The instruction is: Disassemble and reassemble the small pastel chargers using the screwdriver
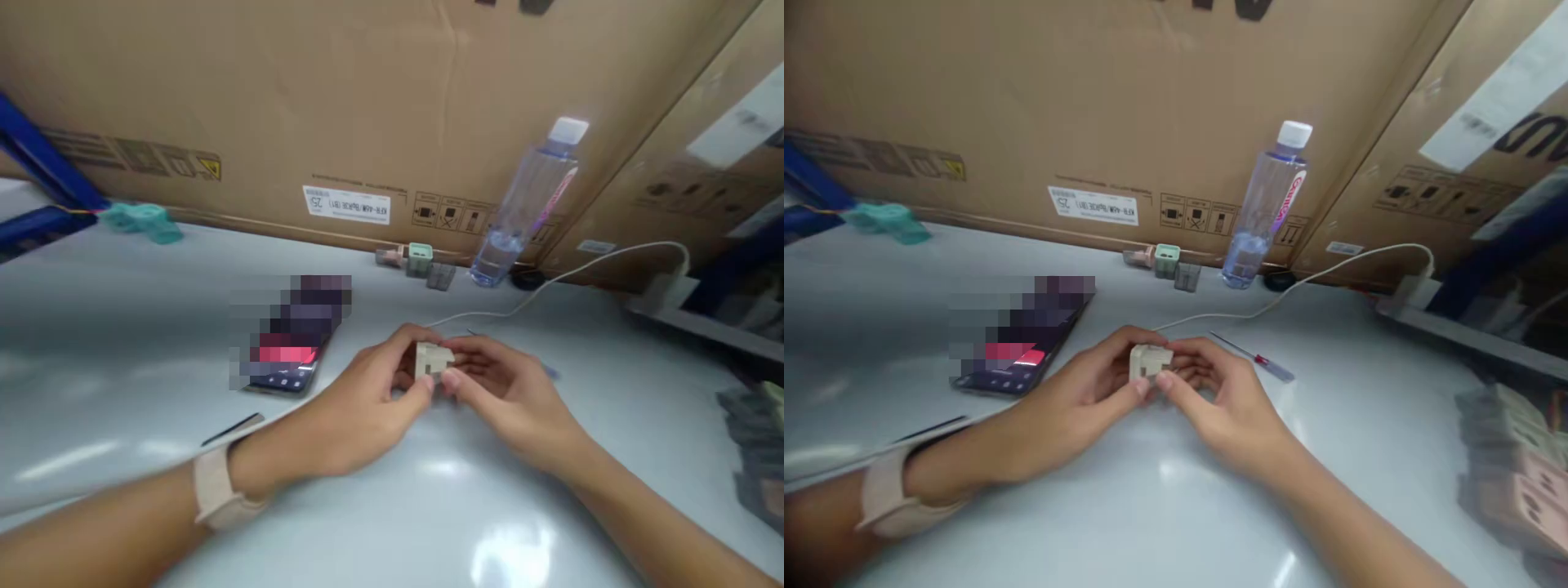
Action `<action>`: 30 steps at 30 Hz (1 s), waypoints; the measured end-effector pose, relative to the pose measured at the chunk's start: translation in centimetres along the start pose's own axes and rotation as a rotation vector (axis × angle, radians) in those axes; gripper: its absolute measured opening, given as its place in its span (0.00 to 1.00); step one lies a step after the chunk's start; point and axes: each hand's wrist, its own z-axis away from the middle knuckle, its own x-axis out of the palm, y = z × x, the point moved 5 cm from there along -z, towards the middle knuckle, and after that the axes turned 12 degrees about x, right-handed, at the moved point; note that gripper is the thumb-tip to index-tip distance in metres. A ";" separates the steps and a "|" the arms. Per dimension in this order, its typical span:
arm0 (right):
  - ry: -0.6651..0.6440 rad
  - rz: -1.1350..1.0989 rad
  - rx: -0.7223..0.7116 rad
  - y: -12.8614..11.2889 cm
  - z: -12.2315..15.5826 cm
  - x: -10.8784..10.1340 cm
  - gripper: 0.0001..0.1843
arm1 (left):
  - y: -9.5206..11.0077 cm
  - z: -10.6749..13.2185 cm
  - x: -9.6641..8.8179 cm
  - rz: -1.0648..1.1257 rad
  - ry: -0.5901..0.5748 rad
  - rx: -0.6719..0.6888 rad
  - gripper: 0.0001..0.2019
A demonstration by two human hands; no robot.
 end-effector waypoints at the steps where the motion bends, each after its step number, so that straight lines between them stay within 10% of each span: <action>1: 0.009 -0.005 0.001 0.0 0.0 0.0 0.17 | 0.1 0.0 0.0 -0.007 0.007 0.003 0.16; 30: 0.038 0.024 0.055 -0.1 -0.2 0.0 0.16 | -0.2 -0.4 0.1 0.025 -0.074 -0.135 0.22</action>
